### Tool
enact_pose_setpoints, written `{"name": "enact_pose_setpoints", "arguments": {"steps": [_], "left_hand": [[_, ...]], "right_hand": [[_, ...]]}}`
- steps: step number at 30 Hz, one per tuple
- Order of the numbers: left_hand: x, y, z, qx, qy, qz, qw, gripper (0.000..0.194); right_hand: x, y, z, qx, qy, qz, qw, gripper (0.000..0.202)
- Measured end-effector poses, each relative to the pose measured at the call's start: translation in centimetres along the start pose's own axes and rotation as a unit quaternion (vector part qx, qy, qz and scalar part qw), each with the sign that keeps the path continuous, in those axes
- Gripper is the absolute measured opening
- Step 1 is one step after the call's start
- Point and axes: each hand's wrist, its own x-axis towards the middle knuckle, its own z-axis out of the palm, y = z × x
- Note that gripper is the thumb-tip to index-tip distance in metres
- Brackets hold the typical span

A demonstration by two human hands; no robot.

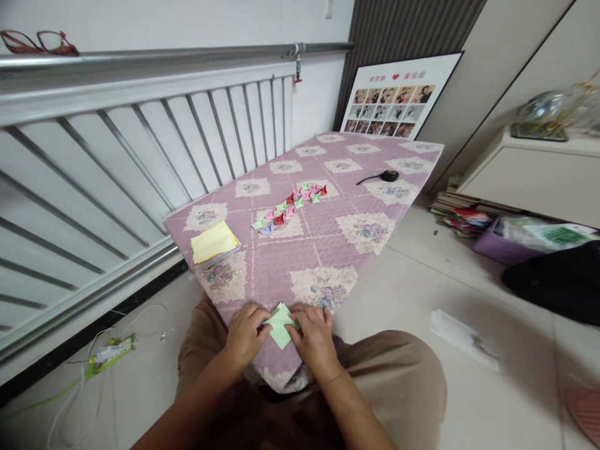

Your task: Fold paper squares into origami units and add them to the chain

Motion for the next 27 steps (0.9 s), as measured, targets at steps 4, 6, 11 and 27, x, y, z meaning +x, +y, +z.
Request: {"name": "enact_pose_setpoints", "arguments": {"steps": [4,6,11,27], "left_hand": [[0.2,-0.4,-0.2,0.005,-0.013,0.021,1.0,0.008],[0.3,-0.6,-0.3,0.008,-0.01,0.04,0.999,0.009],[0.3,-1.1,-0.2,0.036,-0.02,0.082,0.996,0.017],[-1.3,-1.4,0.1,0.147,-0.063,0.14,0.977,0.024]], "right_hand": [[0.2,0.0,-0.3,0.011,-0.019,0.007,1.0,0.009],[0.3,0.0,-0.6,0.006,-0.03,-0.003,1.0,0.009],[0.4,-0.1,-1.3,-0.056,-0.028,-0.076,0.995,0.012],[-0.6,1.0,-1.8,-0.055,-0.116,-0.169,0.977,0.023]]}}
